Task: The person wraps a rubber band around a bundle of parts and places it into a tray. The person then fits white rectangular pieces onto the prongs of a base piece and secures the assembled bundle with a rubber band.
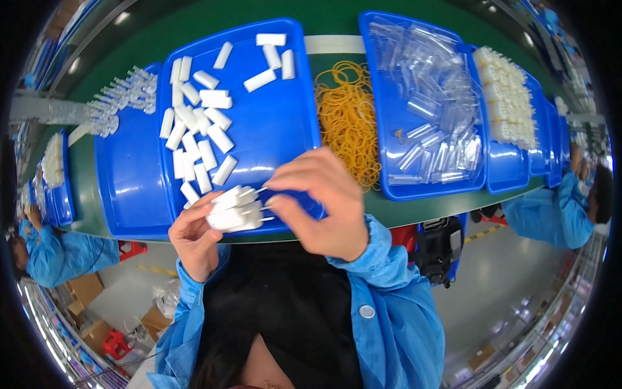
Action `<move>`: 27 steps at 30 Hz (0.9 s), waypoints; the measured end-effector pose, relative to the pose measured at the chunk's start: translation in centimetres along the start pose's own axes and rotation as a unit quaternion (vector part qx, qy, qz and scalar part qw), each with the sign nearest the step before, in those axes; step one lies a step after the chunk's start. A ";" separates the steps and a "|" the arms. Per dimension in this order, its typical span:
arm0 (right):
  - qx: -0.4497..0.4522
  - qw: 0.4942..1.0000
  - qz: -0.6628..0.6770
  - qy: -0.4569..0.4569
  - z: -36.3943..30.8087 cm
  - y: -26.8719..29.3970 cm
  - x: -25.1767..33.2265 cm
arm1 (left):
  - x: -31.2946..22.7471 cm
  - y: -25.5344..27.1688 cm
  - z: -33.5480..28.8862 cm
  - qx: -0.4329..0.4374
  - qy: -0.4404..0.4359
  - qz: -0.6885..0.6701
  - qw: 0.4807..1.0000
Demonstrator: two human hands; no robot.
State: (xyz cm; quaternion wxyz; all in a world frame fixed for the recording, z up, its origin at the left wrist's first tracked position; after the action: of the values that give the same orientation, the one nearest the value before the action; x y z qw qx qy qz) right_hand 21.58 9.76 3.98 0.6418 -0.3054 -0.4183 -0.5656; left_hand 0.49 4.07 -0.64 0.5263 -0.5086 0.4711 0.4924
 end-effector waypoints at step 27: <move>0.037 0.850 -0.515 -0.106 -3.0 13.8 -3.1 | 0.8 -0.4 0.4 0.015 0.084 -0.041 0.996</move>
State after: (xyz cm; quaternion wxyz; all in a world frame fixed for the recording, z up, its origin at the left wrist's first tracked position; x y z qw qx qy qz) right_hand 35.64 11.02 0.99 0.2214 -0.0802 -0.6019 -0.7631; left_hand 0.96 4.47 -1.37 0.5120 -0.5588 0.5001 0.4189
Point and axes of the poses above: each hand's wrist, its own z-axis towards the middle knuckle, its own y-axis out of the back of the hand, x = y × z, the point moved 4 cm from there along z, towards the middle knuckle, and after that the axes turned 13 degrees about z, right-handed, at the moved point
